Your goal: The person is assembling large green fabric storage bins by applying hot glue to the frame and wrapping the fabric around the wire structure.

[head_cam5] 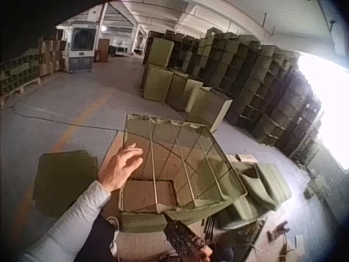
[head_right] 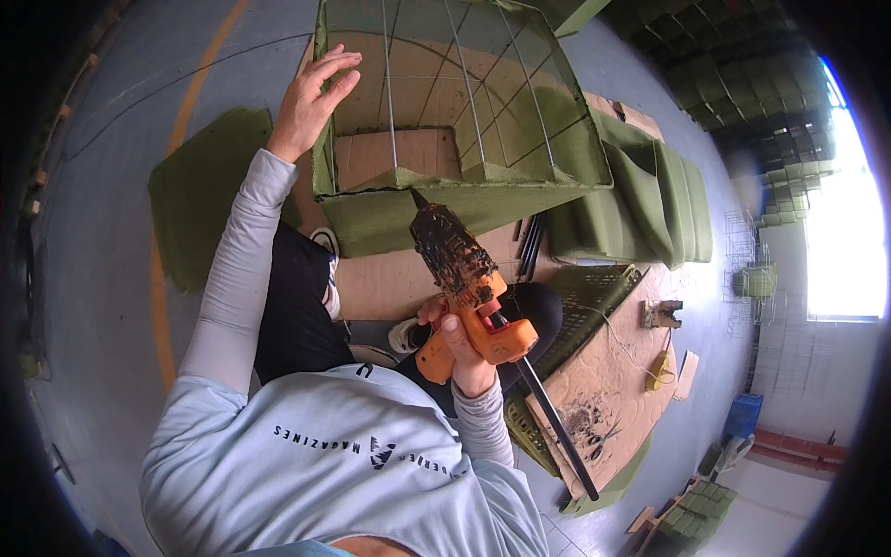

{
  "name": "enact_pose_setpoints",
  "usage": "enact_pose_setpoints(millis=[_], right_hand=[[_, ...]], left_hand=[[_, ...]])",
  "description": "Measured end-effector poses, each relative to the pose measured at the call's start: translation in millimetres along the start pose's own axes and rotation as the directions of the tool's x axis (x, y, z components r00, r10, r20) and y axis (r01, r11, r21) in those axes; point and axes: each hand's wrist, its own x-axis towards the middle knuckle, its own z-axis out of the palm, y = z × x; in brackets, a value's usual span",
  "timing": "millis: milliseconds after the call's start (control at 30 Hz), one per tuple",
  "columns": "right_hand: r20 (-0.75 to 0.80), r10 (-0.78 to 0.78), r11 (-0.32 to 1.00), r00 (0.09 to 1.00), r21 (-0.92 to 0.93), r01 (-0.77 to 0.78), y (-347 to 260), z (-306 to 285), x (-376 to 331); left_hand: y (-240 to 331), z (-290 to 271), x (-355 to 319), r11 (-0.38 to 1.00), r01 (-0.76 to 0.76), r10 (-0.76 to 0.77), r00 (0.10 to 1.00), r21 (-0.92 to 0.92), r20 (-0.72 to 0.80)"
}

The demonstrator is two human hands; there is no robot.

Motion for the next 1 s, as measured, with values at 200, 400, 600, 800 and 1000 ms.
enact_pose_setpoints(millis=[200, 400, 600, 800, 1000], right_hand=[[-0.058, 0.034, 0.999, 0.998, 0.003, -0.034, -1.1, 0.1, -0.6], [0.033, 0.025, 0.999, 0.999, 0.046, -0.027, 1.4, 6.5, -0.6], [-0.046, 0.004, 1.000, 0.999, -0.023, -0.005, 0.1, -2.7, -1.6], [-0.083, 0.006, 0.999, 0.997, -0.031, -0.009, -3.3, -4.6, 1.1], [-0.078, -0.045, 0.999, 0.996, 0.002, 0.046, -1.3, -8.4, 0.4]], left_hand=[[3.3, -1.9, -0.6, 1.000, 0.014, -0.014, 1.000, -0.017, 0.003], [0.7, -1.5, -0.7, 0.999, -0.003, 0.002, 1.000, 0.038, 0.013], [4.1, -2.2, -0.6, 0.999, 0.032, -0.032, 0.999, 0.002, 0.012], [3.3, -4.0, 0.0, 1.000, 0.026, -0.026, 1.000, 0.006, 0.013], [-1.7, -3.0, 0.4, 0.998, -0.014, 0.013, 1.000, 0.061, 0.013]])
